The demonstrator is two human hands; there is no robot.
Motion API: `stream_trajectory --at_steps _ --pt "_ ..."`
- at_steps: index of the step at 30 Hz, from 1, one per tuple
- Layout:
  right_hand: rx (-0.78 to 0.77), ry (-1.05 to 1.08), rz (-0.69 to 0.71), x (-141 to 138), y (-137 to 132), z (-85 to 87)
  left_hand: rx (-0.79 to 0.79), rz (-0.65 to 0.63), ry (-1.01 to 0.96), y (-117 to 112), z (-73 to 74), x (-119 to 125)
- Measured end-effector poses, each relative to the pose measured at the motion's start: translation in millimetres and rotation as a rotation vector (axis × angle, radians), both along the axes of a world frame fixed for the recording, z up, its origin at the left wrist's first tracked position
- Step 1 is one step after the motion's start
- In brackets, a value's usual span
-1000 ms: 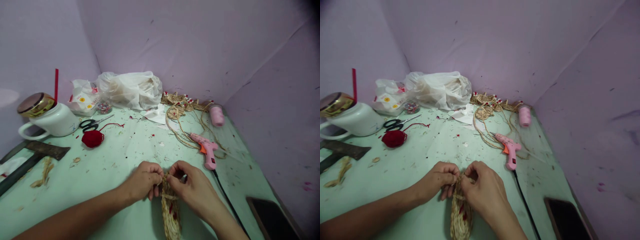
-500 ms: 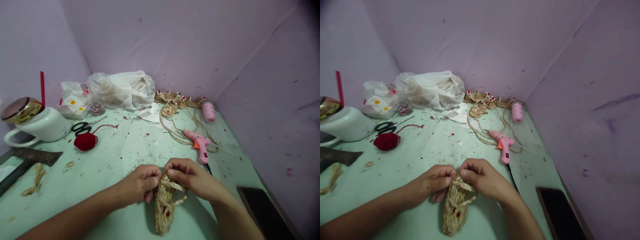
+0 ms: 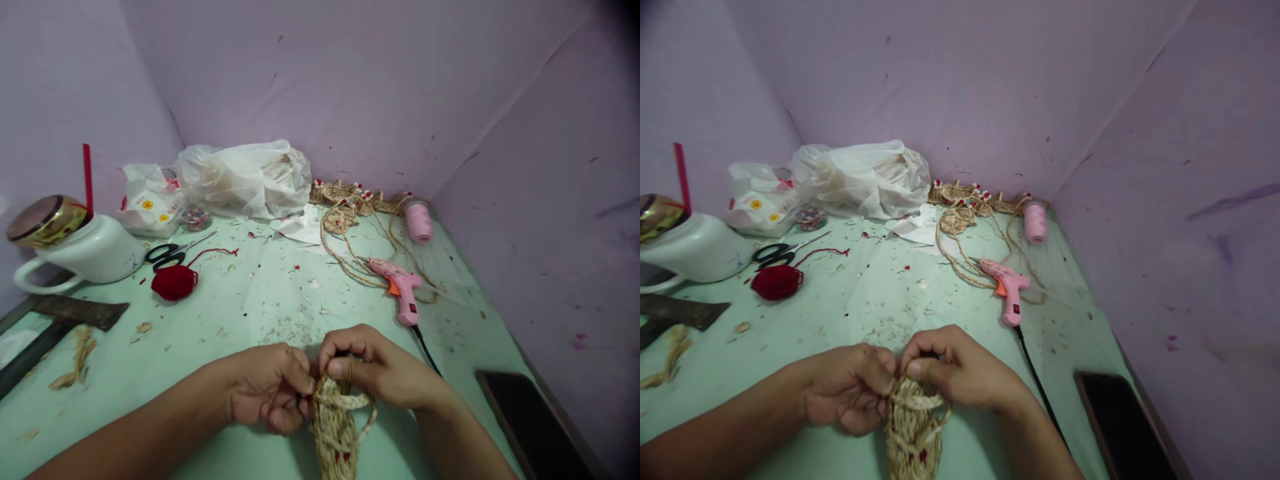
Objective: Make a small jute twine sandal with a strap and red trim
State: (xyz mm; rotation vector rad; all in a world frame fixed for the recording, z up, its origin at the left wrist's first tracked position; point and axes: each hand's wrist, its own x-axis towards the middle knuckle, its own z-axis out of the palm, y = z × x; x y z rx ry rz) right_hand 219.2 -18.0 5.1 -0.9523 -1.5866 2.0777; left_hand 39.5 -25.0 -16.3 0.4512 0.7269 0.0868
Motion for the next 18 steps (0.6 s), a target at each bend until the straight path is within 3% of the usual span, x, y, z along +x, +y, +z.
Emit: stream_trajectory --at_steps 1,5,6,9,13,18 --pt "0.015 -0.008 -0.003 -0.1 0.2 0.0 0.070 -0.002 0.020 0.5 2.5 0.0" --pt "0.159 -0.102 -0.118 1.0 3.7 0.0 0.632 0.146 0.197 4.3 12.7 1.3" --pt "0.206 -0.122 -0.129 1.2 4.5 0.1 0.712 0.155 0.247 5.4 13.6 1.8" --pt "0.264 -0.136 -0.067 0.7 5.0 0.9 0.680 0.084 0.316 7.2 12.8 3.2" --pt "0.180 -0.194 -0.015 -1.6 1.8 3.6 0.595 0.000 0.297 5.3 12.2 4.4" --pt "0.208 -0.218 -0.014 -5.6 -0.7 1.5 0.595 0.006 0.354 2.9 12.2 4.2"
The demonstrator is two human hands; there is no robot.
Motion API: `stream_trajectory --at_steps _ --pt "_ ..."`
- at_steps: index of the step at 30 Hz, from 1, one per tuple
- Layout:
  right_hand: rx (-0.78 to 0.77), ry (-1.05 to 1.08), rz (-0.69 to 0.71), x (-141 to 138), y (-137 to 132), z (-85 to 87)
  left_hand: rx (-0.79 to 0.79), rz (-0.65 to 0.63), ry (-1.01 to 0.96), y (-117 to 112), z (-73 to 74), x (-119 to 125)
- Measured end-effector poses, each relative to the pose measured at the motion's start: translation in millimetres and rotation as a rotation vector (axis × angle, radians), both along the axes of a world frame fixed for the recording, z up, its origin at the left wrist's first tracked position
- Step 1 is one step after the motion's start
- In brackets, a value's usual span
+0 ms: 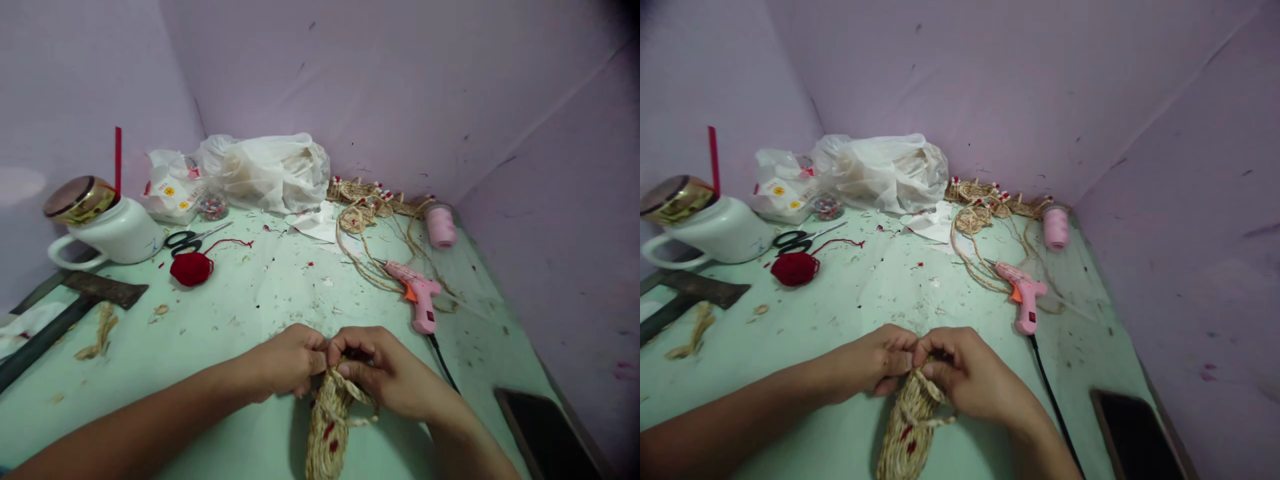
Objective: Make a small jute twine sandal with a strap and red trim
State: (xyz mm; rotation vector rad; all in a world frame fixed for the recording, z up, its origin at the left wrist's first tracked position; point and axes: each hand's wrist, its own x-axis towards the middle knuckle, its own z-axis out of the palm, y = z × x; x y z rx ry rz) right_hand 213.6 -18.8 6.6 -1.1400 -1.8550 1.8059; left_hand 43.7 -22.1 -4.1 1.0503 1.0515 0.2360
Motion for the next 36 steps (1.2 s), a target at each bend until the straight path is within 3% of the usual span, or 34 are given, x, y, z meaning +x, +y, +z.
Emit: stream_trajectory --at_steps 4,11,15,23,31,36 --pt "-0.049 0.041 -0.004 -3.9 -0.3 -4.8 -0.042 0.034 -0.014 -0.2 -3.9 -2.1" --pt "-0.149 0.105 0.006 -7.7 -2.1 -5.7 -0.366 0.049 0.081 3.6 -6.7 -4.0" --pt "-0.126 0.085 -0.014 -6.5 -2.7 -4.5 -0.428 0.033 0.061 6.7 -6.6 -3.5" --pt "-0.121 0.023 -0.152 -5.2 -0.3 -12.3 -0.152 0.046 0.042 10.1 0.9 -5.0" --pt "-0.142 0.036 -0.164 -6.6 4.9 -16.3 -0.084 0.085 0.071 9.5 -3.2 -2.6" --pt "-0.027 -0.013 -0.203 -3.8 7.1 -16.6 -0.013 0.093 0.003 11.9 0.2 -5.8"
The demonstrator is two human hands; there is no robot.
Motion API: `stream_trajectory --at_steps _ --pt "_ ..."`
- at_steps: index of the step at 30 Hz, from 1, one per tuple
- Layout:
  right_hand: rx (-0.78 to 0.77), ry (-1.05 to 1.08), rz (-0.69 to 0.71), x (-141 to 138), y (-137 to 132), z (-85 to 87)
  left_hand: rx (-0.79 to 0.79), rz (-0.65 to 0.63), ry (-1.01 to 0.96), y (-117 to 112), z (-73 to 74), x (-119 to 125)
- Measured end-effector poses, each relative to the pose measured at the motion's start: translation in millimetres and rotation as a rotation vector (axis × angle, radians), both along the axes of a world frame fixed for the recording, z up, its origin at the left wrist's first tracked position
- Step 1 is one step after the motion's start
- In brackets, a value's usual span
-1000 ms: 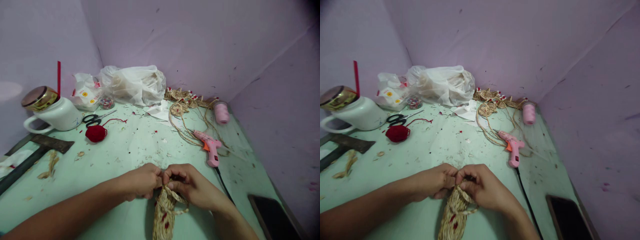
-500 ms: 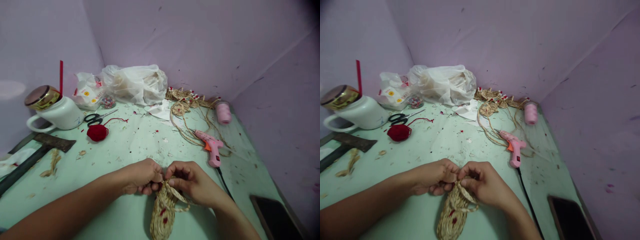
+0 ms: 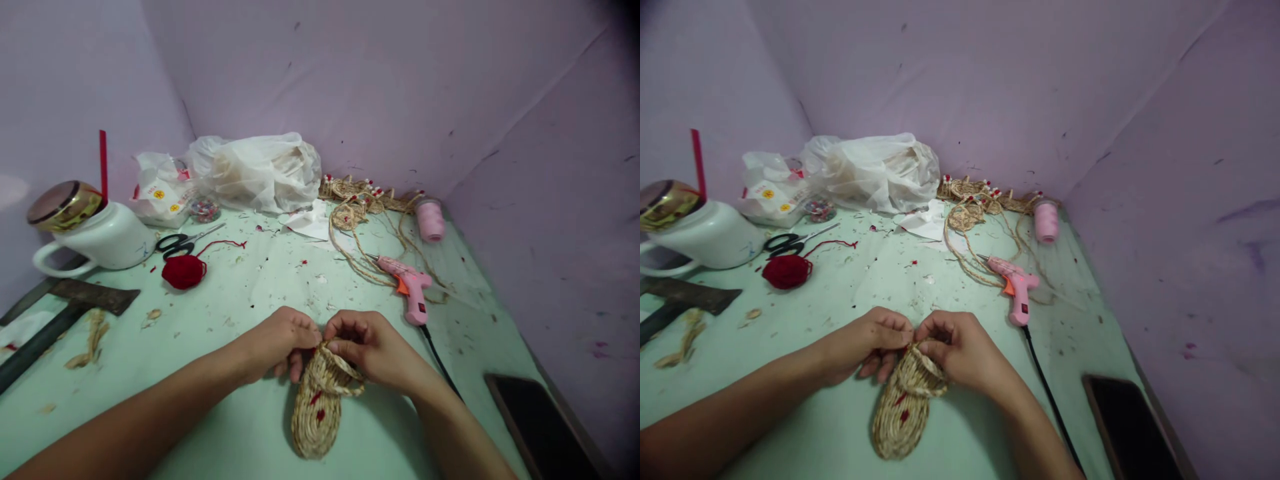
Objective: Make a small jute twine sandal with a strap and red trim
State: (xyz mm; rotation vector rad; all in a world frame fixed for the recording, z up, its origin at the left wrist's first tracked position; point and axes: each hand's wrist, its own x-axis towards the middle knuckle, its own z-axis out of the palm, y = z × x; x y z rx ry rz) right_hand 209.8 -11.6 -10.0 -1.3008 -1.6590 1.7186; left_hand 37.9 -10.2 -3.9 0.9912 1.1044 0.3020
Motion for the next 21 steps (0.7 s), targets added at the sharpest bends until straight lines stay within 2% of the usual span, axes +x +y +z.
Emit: stream_trajectory --at_steps 4,7,11,13,15,18,21 --pt "0.081 -0.050 -0.010 -1.1 -1.1 -0.9 0.073 -0.019 0.041 -1.9 2.0 -0.5" --pt "0.133 -0.086 -0.004 -1.5 -1.8 1.4 0.083 0.016 0.061 -2.3 1.5 1.1" --pt "0.265 -0.158 -0.067 9.1 0.2 13.7 0.082 0.127 0.094 4.7 0.3 -1.0" --pt "0.383 -0.273 -0.121 18.3 1.3 19.9 0.104 0.204 0.106 10.4 -1.3 -4.4" --pt "0.437 -0.391 -0.126 26.2 1.9 22.1 0.138 0.254 0.108 15.6 -4.1 -8.1" --pt "0.384 -0.482 -0.096 30.9 2.1 18.1 0.161 0.270 0.114 20.2 -9.6 -11.4" --pt "0.265 -0.356 -0.137 26.4 1.6 15.2 0.162 0.262 0.124 21.4 -13.6 -11.4"
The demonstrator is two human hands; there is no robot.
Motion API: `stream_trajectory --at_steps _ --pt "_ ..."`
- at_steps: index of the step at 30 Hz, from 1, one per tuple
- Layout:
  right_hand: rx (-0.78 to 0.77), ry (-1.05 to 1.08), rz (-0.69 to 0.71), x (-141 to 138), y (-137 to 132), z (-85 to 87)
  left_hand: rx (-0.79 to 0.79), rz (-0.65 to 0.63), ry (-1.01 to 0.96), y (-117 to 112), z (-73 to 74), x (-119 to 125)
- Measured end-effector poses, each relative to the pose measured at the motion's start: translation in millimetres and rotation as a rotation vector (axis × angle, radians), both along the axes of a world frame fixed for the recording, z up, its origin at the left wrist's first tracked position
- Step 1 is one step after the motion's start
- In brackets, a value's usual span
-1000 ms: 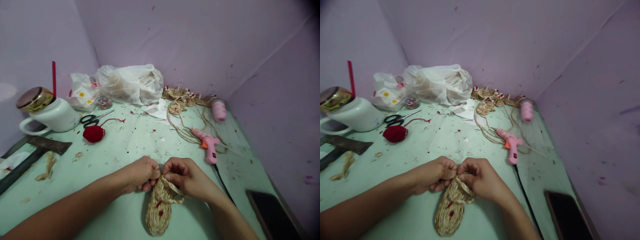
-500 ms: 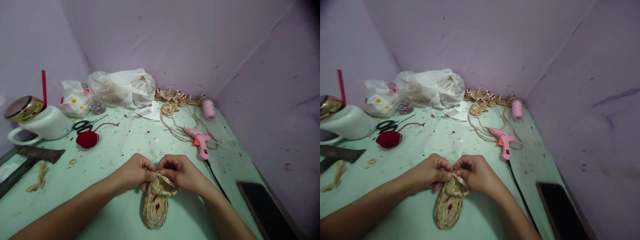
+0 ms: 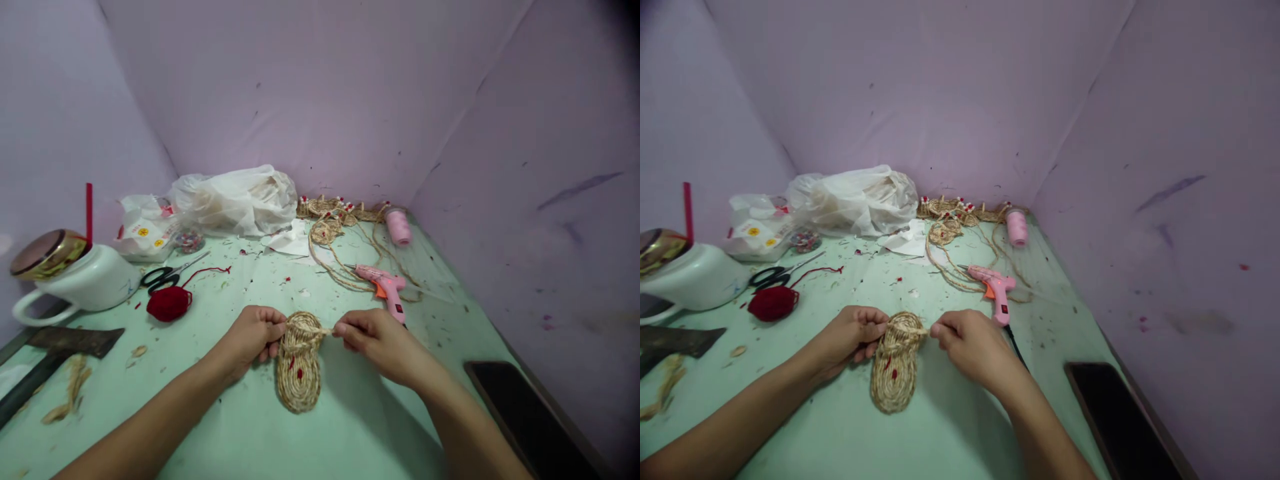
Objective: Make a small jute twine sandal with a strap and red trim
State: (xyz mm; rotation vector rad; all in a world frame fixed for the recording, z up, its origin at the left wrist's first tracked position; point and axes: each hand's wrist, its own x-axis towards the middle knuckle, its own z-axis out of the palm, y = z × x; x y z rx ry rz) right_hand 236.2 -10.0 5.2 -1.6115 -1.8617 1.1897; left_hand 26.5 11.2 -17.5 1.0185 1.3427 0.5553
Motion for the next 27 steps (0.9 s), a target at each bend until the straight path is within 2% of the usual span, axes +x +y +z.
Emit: stream_trajectory --at_steps 5,7,9,14,17,20,22,24,26,27 --pt "-0.316 0.524 0.004 -13.6 -2.9 6.0 -0.022 -0.031 -0.006 -0.2 0.2 0.9" --pt "-0.413 0.587 0.057 -15.9 -3.5 4.7 -0.029 -0.031 -0.008 0.2 0.3 0.1" --pt "-0.438 0.527 0.091 -15.5 -2.6 -1.1 -0.036 -0.026 -0.009 1.1 -0.1 -1.2" --pt "-0.217 0.276 0.006 -14.4 2.7 -20.5 -0.042 -0.034 -0.016 3.4 -0.1 -2.5" --pt "-0.098 0.283 -0.030 -21.8 3.5 -26.5 -0.028 -0.033 -0.030 3.4 0.3 -1.4" --pt "-0.024 0.288 -0.142 -32.4 2.1 -30.4 -0.007 -0.036 -0.020 1.6 0.1 -1.3" --pt "-0.014 0.280 -0.196 -36.7 1.3 -33.2 0.089 -0.089 0.059 -0.4 0.5 -2.5" --pt "-0.017 0.271 -0.216 -37.3 1.2 -36.1 0.304 -0.138 0.201 -2.5 2.1 -4.4" --pt "-0.031 0.258 -0.221 -35.4 1.7 -38.8 0.500 -0.118 0.344 -4.1 5.1 -5.9" --pt "-0.037 0.249 -0.223 -34.1 1.9 -39.9 0.537 -0.093 0.398 -4.9 7.2 -6.1"
